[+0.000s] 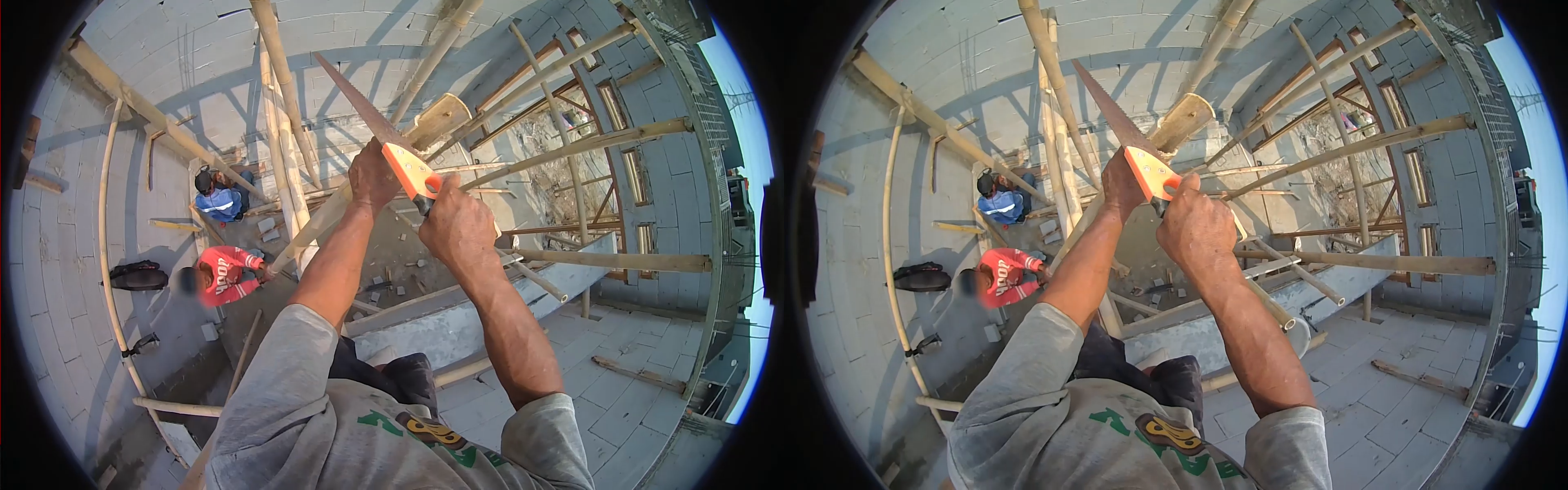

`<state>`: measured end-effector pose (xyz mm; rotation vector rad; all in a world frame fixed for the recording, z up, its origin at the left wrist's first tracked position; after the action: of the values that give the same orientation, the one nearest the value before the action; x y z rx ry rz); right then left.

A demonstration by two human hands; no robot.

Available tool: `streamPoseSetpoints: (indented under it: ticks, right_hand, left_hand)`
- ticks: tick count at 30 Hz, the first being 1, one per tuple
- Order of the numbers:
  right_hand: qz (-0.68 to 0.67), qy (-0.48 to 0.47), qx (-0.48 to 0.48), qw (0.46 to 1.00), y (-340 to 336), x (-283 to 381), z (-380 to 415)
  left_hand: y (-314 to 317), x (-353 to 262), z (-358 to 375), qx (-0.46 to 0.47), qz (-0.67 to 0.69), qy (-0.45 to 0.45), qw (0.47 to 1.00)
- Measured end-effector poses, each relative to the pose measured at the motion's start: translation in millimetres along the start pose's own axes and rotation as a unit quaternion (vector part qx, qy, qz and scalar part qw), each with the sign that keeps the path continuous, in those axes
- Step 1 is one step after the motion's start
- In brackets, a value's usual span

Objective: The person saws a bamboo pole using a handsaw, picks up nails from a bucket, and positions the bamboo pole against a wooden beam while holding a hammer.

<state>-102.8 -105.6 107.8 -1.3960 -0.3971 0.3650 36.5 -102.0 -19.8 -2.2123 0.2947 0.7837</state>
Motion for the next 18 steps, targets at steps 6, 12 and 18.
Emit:
streamPoseSetpoints:
  ticks: [6,12,18]
  right_hand:
    - [-0.012,0.013,-0.041,0.999,-10,-105,128]
    - [-0.054,0.023,-0.035,0.998,-14,-92,90]
    - [-0.059,0.009,-0.008,0.998,-21,-78,138]
  left_hand:
    - [-8,7,-16,0.01,0.067,-0.108,0.992]
    - [34,69,-22,-0.04,0.265,-0.145,0.952]
    - [-20,5,-18,0.012,0.062,-0.081,0.995]
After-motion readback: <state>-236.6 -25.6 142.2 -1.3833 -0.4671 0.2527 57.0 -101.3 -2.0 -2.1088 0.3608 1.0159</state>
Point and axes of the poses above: each hand's wrist, its own z-axis away from the middle knuckle, its own y-axis out of the palm, x = y × z, the point moved 10 cm from there along -z, towards the middle knuckle, and after that the axes turned 11 degrees about y, right-handed, at the moved point
